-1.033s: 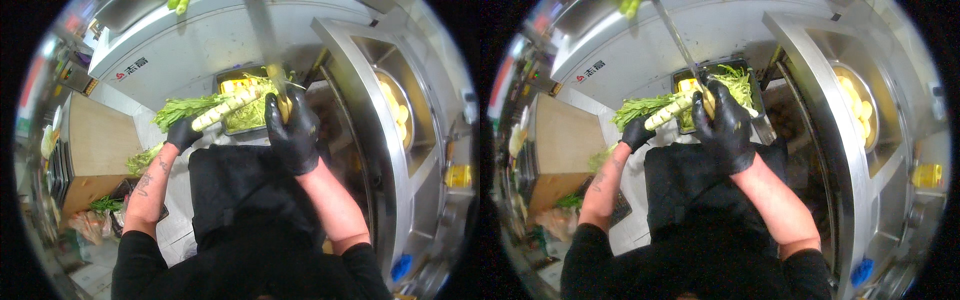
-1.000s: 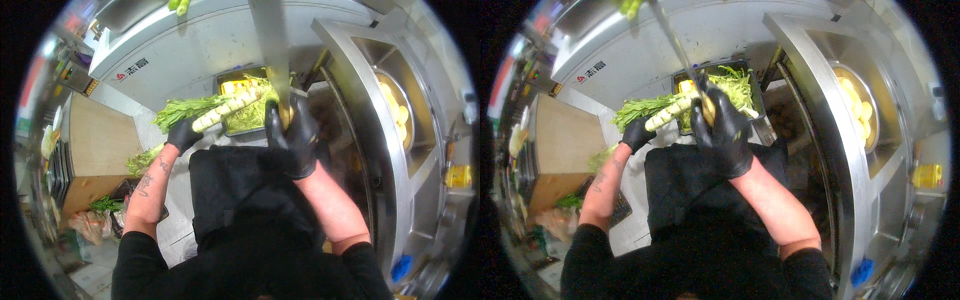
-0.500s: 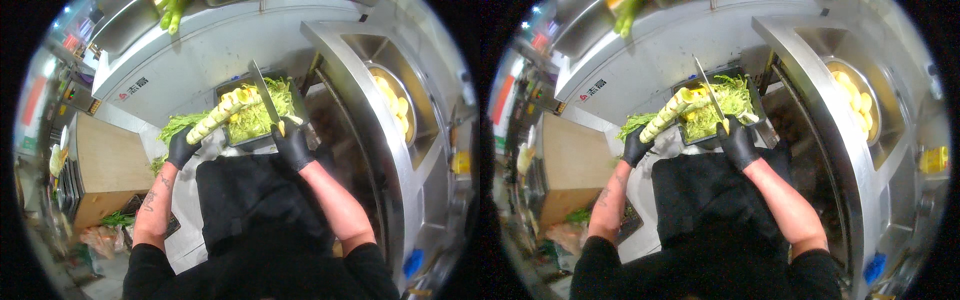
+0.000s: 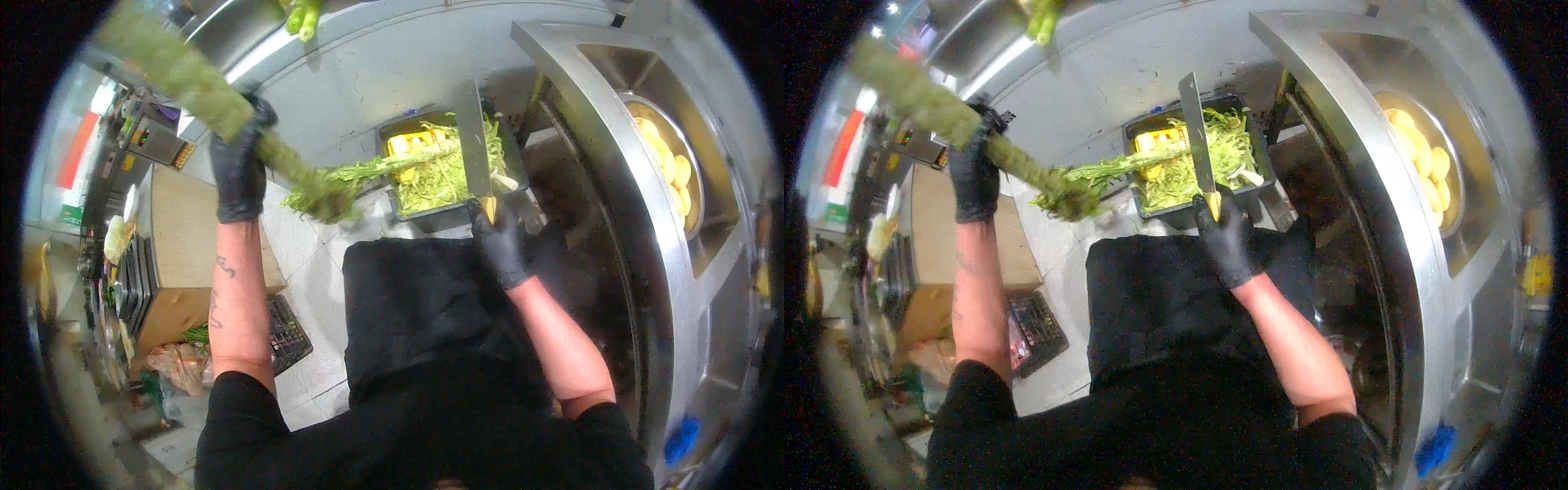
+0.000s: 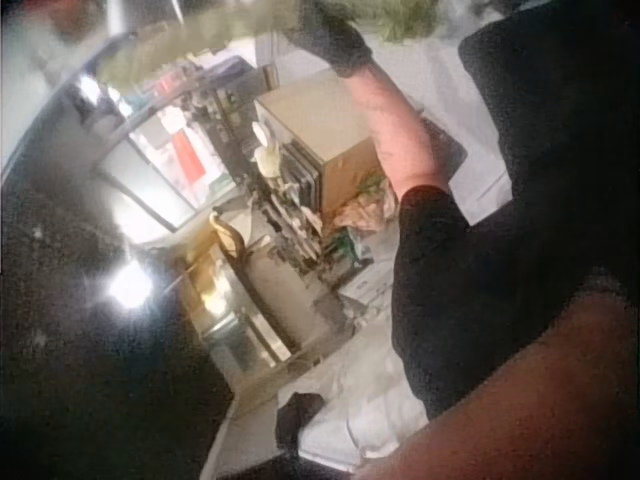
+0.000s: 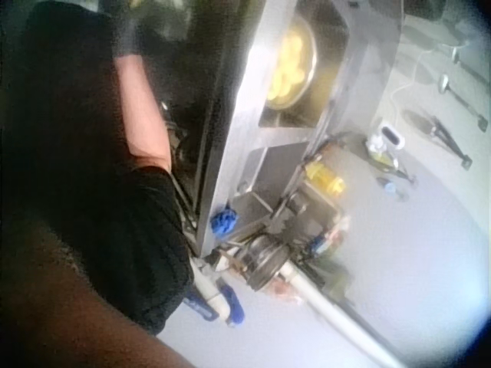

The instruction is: The person peels the outer layers of a long green vegetable using a knife, then cuts the vegetable into smaller pieces. The person wears black gloves and works over a metal tray in a commercial kitchen.

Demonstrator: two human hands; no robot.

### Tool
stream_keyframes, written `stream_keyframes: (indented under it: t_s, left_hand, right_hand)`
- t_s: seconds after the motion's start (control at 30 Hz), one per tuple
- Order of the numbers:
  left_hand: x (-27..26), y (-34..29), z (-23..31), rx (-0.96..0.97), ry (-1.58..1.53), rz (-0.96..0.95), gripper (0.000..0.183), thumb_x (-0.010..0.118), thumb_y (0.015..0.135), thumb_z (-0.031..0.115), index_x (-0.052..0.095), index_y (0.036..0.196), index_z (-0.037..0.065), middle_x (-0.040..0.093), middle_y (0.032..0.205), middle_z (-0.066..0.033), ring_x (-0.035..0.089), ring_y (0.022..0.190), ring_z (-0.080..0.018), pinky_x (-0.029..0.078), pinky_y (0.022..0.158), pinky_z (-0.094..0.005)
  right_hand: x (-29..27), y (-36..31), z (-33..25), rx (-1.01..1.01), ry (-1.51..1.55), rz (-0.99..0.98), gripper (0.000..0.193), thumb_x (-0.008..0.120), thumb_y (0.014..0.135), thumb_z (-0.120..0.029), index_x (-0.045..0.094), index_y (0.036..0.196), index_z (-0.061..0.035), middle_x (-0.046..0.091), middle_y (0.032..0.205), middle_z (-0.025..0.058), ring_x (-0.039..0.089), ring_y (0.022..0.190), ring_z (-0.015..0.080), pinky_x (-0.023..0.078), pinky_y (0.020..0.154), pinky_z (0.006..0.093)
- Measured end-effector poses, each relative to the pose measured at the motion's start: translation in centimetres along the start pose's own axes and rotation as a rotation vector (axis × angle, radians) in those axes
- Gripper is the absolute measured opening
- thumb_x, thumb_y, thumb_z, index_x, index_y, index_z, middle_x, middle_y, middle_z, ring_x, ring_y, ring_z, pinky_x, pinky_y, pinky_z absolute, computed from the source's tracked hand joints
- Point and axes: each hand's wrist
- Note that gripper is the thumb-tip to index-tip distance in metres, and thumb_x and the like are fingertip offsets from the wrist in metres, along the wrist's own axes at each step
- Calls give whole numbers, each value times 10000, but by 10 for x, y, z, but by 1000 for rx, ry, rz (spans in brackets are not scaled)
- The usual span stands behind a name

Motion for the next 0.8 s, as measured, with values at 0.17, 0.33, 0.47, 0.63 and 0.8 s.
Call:
stream_keyframes:
  t_s: [0.17, 0.33, 0.47, 0.63, 0.8]
  left_hand:
    - [18, 27, 28, -3, -373, 133, 329, 635, 884, 22, 548, 1202, 24, 606, 917, -56, 623, 873, -187, 518, 868, -376]
    - [52, 7, -37, -76, -626, 131, 287, 634, 882, 16, 560, 1148, 91, 641, 975, -41, 632, 943, -199, 498, 948, -404]
    - [73, -4, -80, -105, -742, 203, 322, 625, 848, -36, 542, 1137, 79, 601, 990, -48, 598, 939, -189, 492, 909, -360]
    - [84, -8, -105, -120, -690, 236, 311, 629, 847, -29, 547, 1126, 84, 605, 970, -43, 606, 932, -187, 500, 894, -359]
    - [89, -7, -121, -128, -736, 233, 297, 622, 858, -17, 554, 1119, 107, 630, 952, -36, 628, 919, -196, 494, 936, -397]
  right_hand:
    - [11, -19, 7, -260, -35, 111, 288, 640, 936, -75, 554, 1191, 29, 590, 1012, 89, 541, 936, 163, 474, 820, 324]
    - [24, -16, -25, -134, 50, 94, 231, 645, 870, -100, 583, 1053, 25, 635, 820, 237, 656, 747, 379, 508, 641, 425]
    - [16, 5, -56, -267, 21, 145, 318, 628, 926, -135, 559, 1185, 34, 660, 914, 272, 670, 807, 414, 529, 683, 437]
    - [39, 13, -29, -383, 199, 185, 320, 561, 974, -190, 551, 1204, 32, 662, 906, 261, 665, 832, 421, 534, 716, 451]
    - [68, 34, 74, 48, -369, -142, 296, 604, 925, -267, 577, 1053, -2, 656, 911, 288, 640, 875, 465, 501, 707, 531]
Point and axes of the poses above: each hand's wrist, its own y-axis towards the middle knuckle, its own x-axis out of the palm, z = x × y
